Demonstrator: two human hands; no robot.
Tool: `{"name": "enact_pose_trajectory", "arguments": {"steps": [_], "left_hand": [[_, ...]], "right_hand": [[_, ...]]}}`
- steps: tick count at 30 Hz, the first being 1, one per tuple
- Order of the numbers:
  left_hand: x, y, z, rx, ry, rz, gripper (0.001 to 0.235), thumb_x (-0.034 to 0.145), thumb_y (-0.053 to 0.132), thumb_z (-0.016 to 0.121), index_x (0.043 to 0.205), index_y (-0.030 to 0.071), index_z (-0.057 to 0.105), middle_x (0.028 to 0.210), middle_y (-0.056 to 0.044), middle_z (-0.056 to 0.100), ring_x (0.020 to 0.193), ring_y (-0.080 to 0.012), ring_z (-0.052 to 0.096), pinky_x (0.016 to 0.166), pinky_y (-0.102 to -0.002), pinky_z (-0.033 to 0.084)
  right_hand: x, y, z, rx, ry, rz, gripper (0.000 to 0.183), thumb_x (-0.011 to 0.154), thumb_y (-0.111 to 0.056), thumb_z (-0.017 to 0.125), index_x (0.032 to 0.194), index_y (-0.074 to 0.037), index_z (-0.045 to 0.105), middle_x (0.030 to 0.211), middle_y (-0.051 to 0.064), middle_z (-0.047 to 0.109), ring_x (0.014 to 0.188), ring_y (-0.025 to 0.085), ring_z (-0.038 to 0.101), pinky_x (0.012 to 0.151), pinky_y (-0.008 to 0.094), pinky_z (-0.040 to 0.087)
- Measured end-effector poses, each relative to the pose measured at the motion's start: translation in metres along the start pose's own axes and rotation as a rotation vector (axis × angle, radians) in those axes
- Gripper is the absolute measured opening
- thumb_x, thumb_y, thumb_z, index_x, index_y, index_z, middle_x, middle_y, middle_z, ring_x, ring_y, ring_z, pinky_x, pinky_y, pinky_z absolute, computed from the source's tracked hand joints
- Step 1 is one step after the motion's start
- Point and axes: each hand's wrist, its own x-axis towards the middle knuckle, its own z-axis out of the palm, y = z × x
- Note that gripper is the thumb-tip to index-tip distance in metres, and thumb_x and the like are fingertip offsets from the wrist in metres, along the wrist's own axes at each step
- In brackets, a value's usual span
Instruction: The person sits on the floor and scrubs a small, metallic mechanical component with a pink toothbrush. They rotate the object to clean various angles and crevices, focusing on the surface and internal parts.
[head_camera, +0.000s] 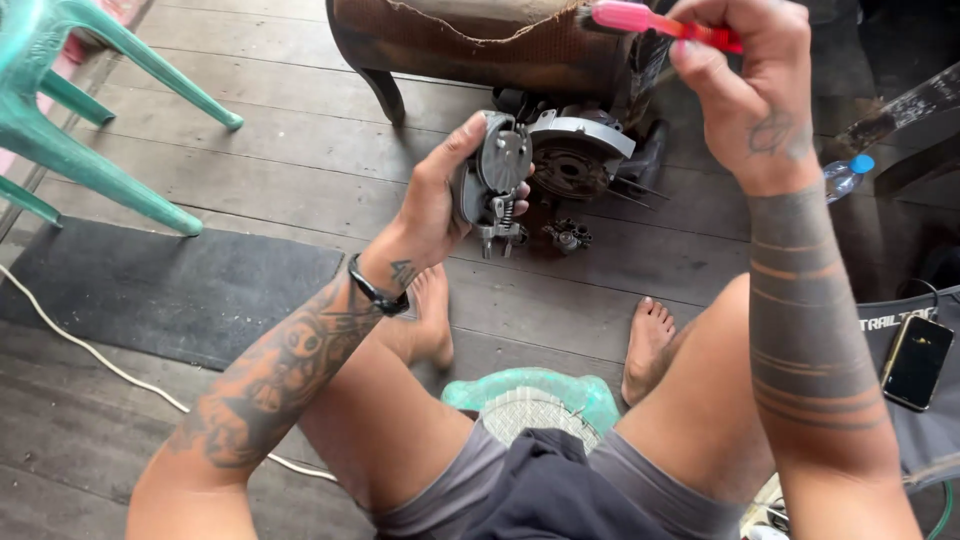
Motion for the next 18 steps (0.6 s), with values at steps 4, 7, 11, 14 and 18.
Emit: {"name": "enact_pose_trajectory", "arguments": {"steps": [4,7,11,14,18], "left_hand": [[0.027,0.005,-0.001,-0.055,-0.081,0.086,0.053,0.092,0.048,0.054,0.105,-0.003,0.065,0.094,-0.021,0.073,0.072,-0.0293,0.071,0.063,-0.039,0.061],[0.055,-0.012,-0.012,-0.155,-0.096,0.022,0.056,0.094,0.047,0.054,0.117,-0.002,0.067,0.095,-0.022,0.074,0.075,-0.0267,0.071,0.070,-0.037,0.060],[0.084,-0.025,-0.022,-0.194,-0.073,-0.076,0.054,0.092,0.042,0.056,0.120,-0.003,0.067,0.097,-0.020,0.075,0.080,-0.0265,0.072,0.066,-0.036,0.058],[0.100,-0.028,-0.025,-0.164,-0.033,-0.150,0.051,0.089,0.044,0.055,0.113,0.000,0.069,0.091,-0.021,0.075,0.072,-0.0258,0.070,0.060,-0.033,0.054],[0.119,-0.036,-0.023,-0.328,-0.043,-0.074,0.042,0.089,0.035,0.059,0.110,0.000,0.068,0.096,-0.017,0.075,0.083,-0.0325,0.074,0.062,-0.032,0.056]], "right_hand": [[0.036,-0.019,0.019,-0.063,-0.103,-0.107,0.034,0.110,-0.020,0.053,0.106,0.007,0.074,0.083,0.010,0.061,0.076,0.020,0.049,0.078,0.037,0.034],[0.039,-0.012,0.038,-0.347,-0.320,-0.215,0.028,0.113,-0.023,0.051,0.094,-0.010,0.068,0.088,0.002,0.066,0.081,0.024,0.052,0.091,0.045,0.024],[0.025,0.043,0.047,-0.539,-0.411,-0.226,0.024,0.109,-0.034,0.059,0.098,-0.014,0.066,0.088,0.001,0.059,0.088,0.027,0.053,0.096,0.047,0.025],[0.004,0.087,0.030,-0.567,-0.340,-0.050,0.024,0.114,-0.030,0.060,0.097,-0.013,0.067,0.089,0.000,0.057,0.093,0.025,0.050,0.102,0.047,0.022],[0.001,0.081,0.026,-0.502,-0.242,0.059,0.035,0.116,-0.036,0.047,0.101,-0.010,0.067,0.092,0.001,0.057,0.092,0.024,0.050,0.098,0.044,0.024]]}}
